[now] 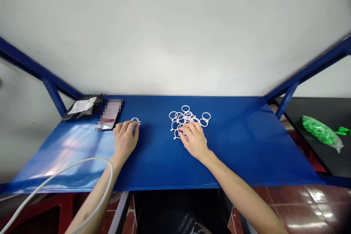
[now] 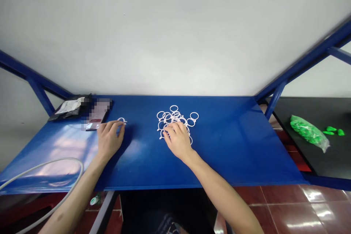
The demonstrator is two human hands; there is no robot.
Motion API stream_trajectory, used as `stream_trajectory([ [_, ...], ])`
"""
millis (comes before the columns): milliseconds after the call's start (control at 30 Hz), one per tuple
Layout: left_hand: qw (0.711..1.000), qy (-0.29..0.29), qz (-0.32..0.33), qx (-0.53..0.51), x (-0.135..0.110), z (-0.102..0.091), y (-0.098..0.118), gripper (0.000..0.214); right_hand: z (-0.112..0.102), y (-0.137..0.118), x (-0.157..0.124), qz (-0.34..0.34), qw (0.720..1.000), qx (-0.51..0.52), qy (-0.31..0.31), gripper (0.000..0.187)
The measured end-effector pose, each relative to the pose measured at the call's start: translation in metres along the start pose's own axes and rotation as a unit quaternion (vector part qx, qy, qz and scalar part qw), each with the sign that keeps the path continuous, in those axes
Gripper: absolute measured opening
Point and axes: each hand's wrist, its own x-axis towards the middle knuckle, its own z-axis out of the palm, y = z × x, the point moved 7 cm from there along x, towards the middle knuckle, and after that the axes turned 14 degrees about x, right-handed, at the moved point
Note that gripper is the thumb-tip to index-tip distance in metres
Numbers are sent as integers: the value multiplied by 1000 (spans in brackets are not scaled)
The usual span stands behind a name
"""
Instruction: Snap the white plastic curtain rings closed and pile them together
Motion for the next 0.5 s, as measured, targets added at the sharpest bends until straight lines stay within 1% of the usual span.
stream_trajectory([
  [67,997,-13,36,-69,-5,-1,17,16,1,-6,0,-10,1000,14,-7,15],
  [133,992,-23,48,-113,-12,-2,32,16,2,-12,-1,-22,999,31,-16,16],
  [233,987,-42,57,-147,-21,0,51,16,7,-20,-3,-39,998,45,-30,17],
  [300,984,-53,59,-158,-25,1,57,17,11,-24,-5,-49,997,46,-42,17],
  [367,985,-56,29,-161,-25,3,54,17,14,-25,-7,-53,996,44,-53,18],
  [400,985,-55,-4,-163,-24,3,48,17,16,-26,-7,-54,996,43,-58,18],
  [467,977,-60,-91,-184,-23,7,31,19,18,-26,-8,-55,995,45,-66,19],
  [500,965,-62,-140,-212,-24,10,22,20,19,-26,-9,-55,995,46,-67,19],
])
